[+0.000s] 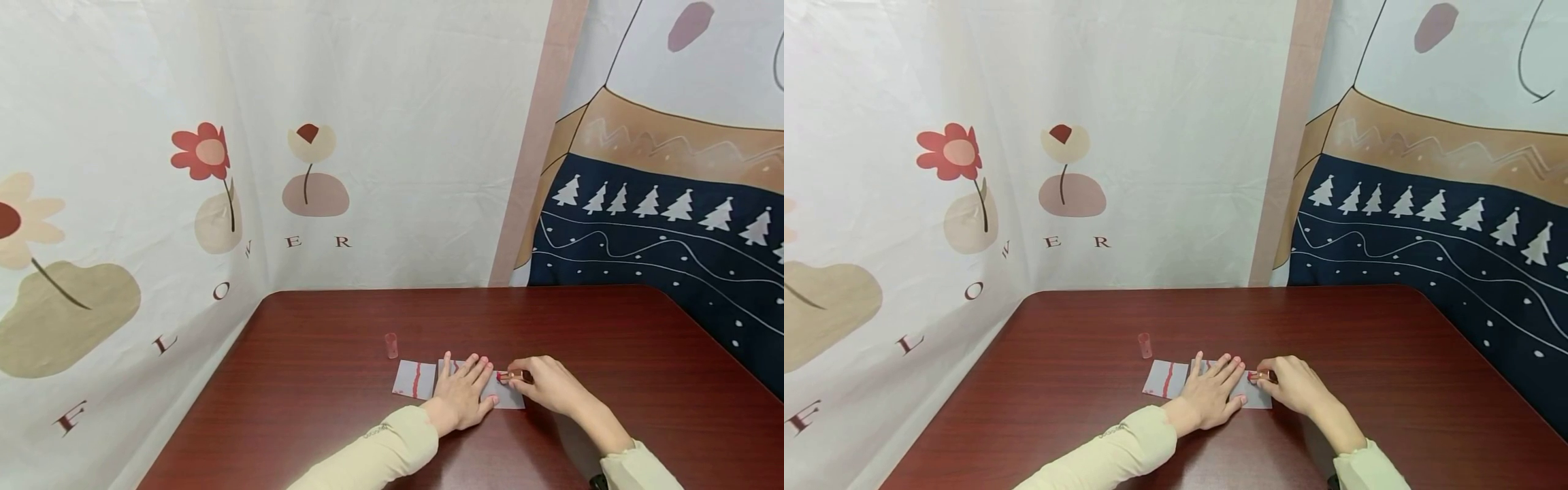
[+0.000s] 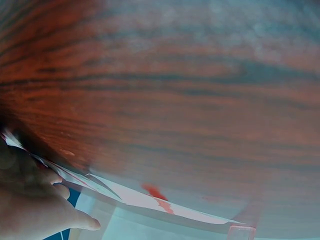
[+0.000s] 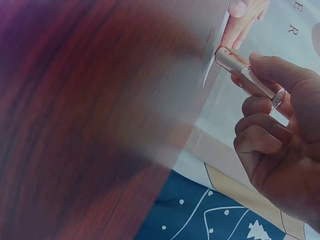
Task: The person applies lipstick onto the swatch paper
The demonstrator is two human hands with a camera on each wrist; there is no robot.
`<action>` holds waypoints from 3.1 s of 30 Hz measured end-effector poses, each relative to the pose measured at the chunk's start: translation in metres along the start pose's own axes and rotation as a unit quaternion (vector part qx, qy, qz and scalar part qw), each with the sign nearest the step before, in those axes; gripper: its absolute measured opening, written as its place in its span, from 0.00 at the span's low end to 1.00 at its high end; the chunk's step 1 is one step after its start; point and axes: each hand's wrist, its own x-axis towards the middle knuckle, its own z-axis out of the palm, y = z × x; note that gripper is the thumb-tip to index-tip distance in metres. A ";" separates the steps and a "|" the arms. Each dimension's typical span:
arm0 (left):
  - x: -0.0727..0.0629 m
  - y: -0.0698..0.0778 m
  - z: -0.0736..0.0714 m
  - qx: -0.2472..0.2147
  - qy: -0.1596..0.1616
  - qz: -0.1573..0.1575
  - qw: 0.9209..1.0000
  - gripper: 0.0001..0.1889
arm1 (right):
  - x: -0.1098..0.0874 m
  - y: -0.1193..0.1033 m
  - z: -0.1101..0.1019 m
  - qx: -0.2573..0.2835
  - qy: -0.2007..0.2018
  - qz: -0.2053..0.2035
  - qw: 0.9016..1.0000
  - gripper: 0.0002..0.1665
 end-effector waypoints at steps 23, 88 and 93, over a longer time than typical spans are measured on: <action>0.002 0.000 0.001 -0.012 -0.004 0.002 1.000 0.31 | -0.002 0.000 0.000 0.001 0.000 -0.003 1.000 0.11; 0.000 0.000 -0.001 -0.020 -0.005 0.002 1.000 0.32 | -0.008 -0.001 0.000 0.013 0.004 0.004 1.000 0.11; -0.001 -0.001 -0.002 -0.021 -0.007 0.001 1.000 0.32 | -0.008 -0.002 0.000 0.015 0.010 -0.003 1.000 0.10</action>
